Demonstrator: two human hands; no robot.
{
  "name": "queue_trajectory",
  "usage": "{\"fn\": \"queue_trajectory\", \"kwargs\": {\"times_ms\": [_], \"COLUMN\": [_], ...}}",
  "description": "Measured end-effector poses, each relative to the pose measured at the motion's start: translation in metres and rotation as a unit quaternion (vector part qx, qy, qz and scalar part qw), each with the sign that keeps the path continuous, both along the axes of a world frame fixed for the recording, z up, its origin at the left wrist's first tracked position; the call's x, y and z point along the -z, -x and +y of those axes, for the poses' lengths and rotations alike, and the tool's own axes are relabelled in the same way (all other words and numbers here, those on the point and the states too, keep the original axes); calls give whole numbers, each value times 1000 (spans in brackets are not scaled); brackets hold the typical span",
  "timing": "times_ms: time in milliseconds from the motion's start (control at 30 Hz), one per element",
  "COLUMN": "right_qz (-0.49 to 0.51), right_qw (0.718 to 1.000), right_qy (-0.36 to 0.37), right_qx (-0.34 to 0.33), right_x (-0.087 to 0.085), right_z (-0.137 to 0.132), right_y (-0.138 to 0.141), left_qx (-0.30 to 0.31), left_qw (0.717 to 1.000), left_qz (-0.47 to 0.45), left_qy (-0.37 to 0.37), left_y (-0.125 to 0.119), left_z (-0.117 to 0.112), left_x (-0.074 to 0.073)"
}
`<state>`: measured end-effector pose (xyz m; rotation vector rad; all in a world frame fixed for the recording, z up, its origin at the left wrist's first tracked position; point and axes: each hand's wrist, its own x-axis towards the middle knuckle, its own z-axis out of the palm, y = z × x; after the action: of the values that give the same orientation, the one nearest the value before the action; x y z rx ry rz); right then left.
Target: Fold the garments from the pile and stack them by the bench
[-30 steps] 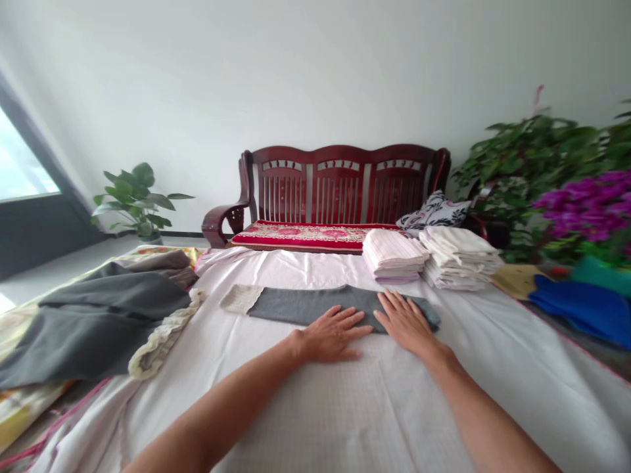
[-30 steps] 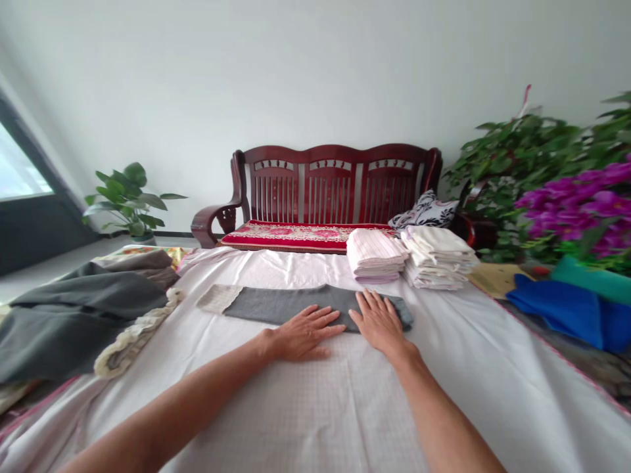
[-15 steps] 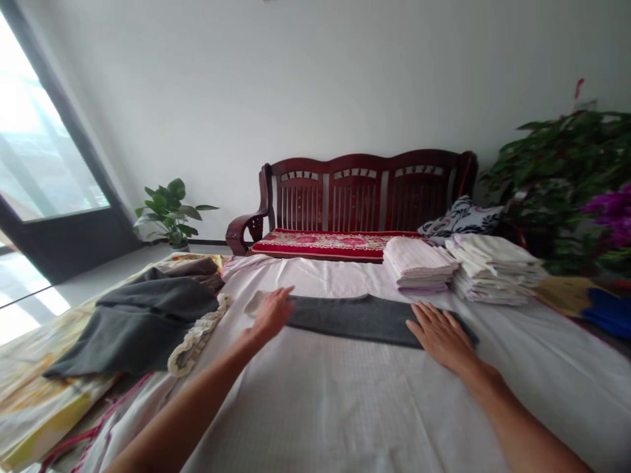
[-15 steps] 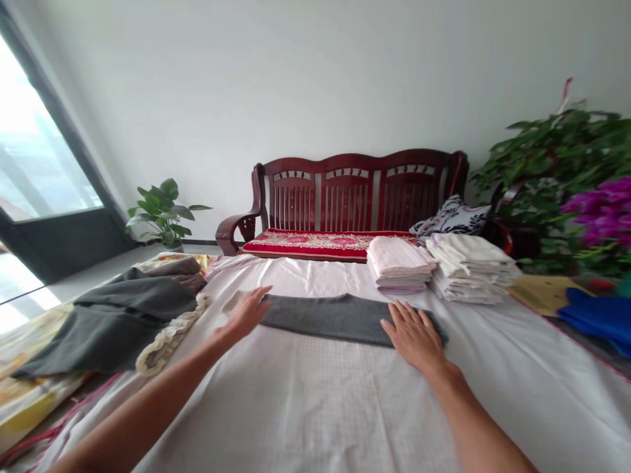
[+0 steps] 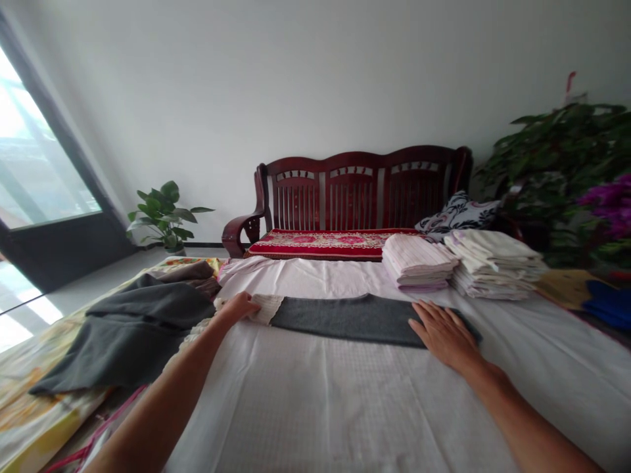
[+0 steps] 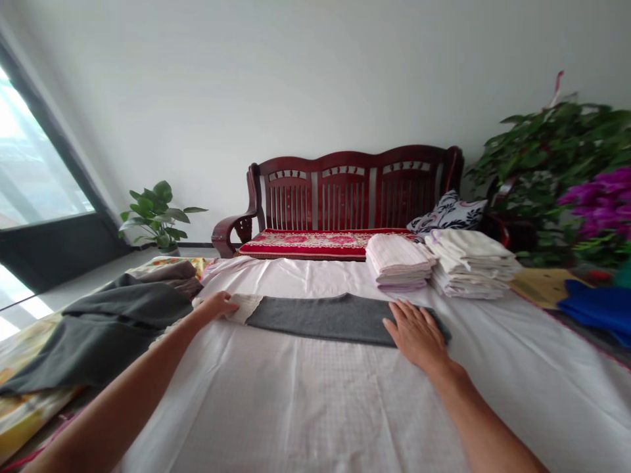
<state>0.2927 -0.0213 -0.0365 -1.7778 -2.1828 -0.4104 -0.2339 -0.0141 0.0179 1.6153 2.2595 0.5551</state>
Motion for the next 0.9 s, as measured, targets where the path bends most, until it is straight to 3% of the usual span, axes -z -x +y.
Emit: {"fn": "queue_trajectory", "kwargs": {"times_ms": [167, 300, 400, 500, 600, 733, 800, 900], "right_qz": [23, 88, 152, 223, 319, 445, 482, 497], "right_qw": [1000, 992, 979, 960, 930, 874, 850, 836], "right_qy": [-7, -75, -87, -38, 24, 115, 153, 183], "right_qx": [-6, -46, -108, -163, -183, -159, -149, -143], "right_x": [-8, -20, -29, -31, -31, -34, -37, -40], "right_z": [-3, -9, -16, -24, -29, -33, -33, -33], "right_y": [1, 6, 20, 42, 63, 81, 86, 91], "left_qx": [0, 8, 36, 79, 111, 133, 153, 183], "left_qw": [988, 963, 927, 912, 906, 932, 945, 953], "left_qz": [-151, -269, -372, -400, -403, -319, -260, -190], "left_qy": [20, -19, -43, -44, -65, -109, -127, -149], "left_y": [-4, -22, -52, -98, -150, -211, -233, -253], "left_z": [-8, -9, -10, -13, -14, -15, -19, -26], "left_x": [-21, -44, -57, -62, -54, -25, -8, 11]}}
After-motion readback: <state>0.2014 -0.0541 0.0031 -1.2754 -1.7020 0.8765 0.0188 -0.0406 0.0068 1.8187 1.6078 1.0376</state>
